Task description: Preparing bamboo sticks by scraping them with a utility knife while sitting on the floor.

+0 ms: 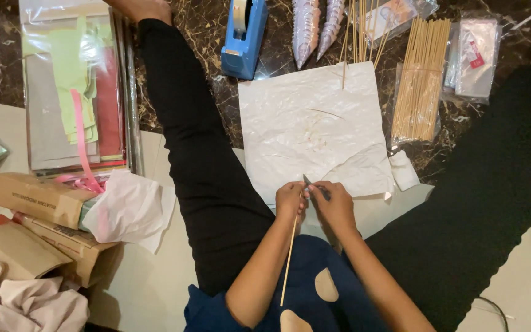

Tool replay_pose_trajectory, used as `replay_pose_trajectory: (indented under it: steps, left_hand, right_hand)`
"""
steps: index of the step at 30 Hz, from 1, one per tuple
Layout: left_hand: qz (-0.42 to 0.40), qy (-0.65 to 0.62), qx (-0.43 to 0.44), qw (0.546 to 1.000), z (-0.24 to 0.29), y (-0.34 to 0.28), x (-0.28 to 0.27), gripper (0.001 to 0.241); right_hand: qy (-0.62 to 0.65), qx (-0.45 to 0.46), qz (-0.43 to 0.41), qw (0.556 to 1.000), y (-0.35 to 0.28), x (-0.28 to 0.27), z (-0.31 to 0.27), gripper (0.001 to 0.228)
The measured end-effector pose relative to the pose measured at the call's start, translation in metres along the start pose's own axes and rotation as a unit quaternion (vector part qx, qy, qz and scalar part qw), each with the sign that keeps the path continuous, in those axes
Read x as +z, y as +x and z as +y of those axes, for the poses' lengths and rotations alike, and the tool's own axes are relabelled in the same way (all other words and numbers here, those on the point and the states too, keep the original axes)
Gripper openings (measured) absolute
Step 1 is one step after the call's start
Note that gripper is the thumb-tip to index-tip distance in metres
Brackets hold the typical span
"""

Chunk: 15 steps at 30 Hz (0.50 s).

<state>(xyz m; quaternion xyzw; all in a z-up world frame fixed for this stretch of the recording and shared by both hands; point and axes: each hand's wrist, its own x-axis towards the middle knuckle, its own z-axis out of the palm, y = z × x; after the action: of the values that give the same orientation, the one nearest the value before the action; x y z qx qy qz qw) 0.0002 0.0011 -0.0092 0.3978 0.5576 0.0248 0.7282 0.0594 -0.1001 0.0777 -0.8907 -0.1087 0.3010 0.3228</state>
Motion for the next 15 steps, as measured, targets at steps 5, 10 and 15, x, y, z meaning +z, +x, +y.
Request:
replay_pose_trajectory:
  steps: [5, 10, 15]
  left_hand:
    - [0.0, -0.007, 0.001, 1.0, 0.001, -0.006, 0.0, 0.025]
    - [-0.001, 0.009, -0.002, 1.0, 0.006, -0.009, 0.0, 0.027]
    - [0.002, 0.01, -0.001, 1.0, -0.005, 0.003, 0.0, 0.024]
  right_hand:
    - [0.006, 0.004, 0.001, 1.0, 0.001, 0.001, -0.001, 0.032]
    - [0.01, 0.003, -0.002, 1.0, 0.002, -0.001, -0.001, 0.031]
    - [0.006, 0.005, -0.003, 1.0, 0.0, 0.003, 0.005, 0.031]
